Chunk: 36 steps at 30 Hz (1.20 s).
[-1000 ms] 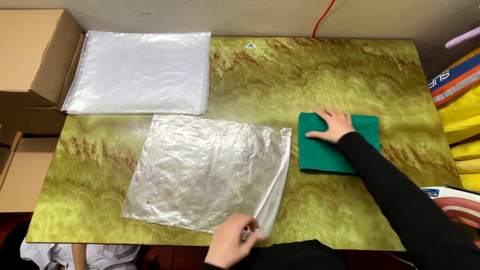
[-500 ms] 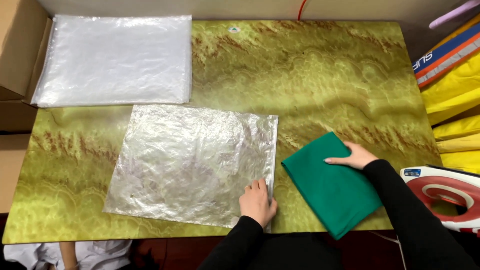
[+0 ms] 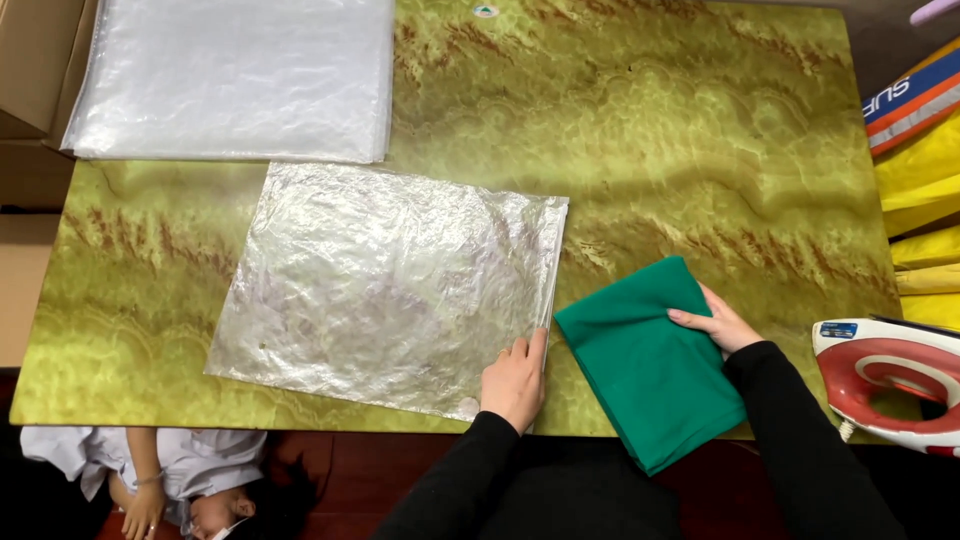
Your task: The person irons a green t-shirt on both sides, folds it neatly, places it into a plastic bag, and then puts the bagged shirt into a cardboard box. The person then closes the box and places it with other boxes.
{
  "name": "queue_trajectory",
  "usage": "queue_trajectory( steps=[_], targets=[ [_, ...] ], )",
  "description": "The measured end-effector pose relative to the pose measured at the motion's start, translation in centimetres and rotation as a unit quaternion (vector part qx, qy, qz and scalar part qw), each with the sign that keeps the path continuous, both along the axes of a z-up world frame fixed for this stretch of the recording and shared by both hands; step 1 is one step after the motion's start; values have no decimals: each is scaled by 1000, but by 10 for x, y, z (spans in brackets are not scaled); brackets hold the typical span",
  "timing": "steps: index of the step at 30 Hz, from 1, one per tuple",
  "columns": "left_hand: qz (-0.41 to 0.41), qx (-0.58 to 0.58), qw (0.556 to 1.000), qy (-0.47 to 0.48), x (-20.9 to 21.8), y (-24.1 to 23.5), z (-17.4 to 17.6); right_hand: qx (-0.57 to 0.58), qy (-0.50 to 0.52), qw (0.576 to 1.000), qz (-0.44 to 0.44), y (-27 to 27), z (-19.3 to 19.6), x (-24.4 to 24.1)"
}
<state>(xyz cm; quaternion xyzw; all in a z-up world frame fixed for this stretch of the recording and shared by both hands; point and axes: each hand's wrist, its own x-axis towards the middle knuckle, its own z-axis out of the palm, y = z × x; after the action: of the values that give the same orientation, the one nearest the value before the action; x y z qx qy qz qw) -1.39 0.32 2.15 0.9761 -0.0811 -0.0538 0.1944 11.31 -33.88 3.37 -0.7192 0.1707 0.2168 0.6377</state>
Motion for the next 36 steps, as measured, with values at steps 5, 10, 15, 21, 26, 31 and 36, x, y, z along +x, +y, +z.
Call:
queue_trajectory(
  steps=[5, 10, 15, 21, 26, 31, 36],
  targets=[
    [7, 31, 999, -27, -7, -11, -40, 50, 19, 998, -25, 1, -5, 3],
    [40, 14, 999, -30, -11, -9, -37, 41, 21, 999, -4, 50, 21, 7],
    [118, -24, 983, -140, -12, -1, -16, 12, 44, 997, 59, 80, 39, 15],
    [67, 49, 958, -276, -13, -1, -38, -60, 57, 960, 266, 161, 69, 27],
    [19, -11, 972, -233, -34, 14, -18, -83, 105, 961, 240, 193, 13, 75],
    [46, -99, 979, -174, -53, 31, 12, 165, 304, 936, 70, 211, 33, 77],
    [159, -113, 976, -100, -70, 49, 8, 88, 225, 956, 165, 215, 59, 45]
  ],
)
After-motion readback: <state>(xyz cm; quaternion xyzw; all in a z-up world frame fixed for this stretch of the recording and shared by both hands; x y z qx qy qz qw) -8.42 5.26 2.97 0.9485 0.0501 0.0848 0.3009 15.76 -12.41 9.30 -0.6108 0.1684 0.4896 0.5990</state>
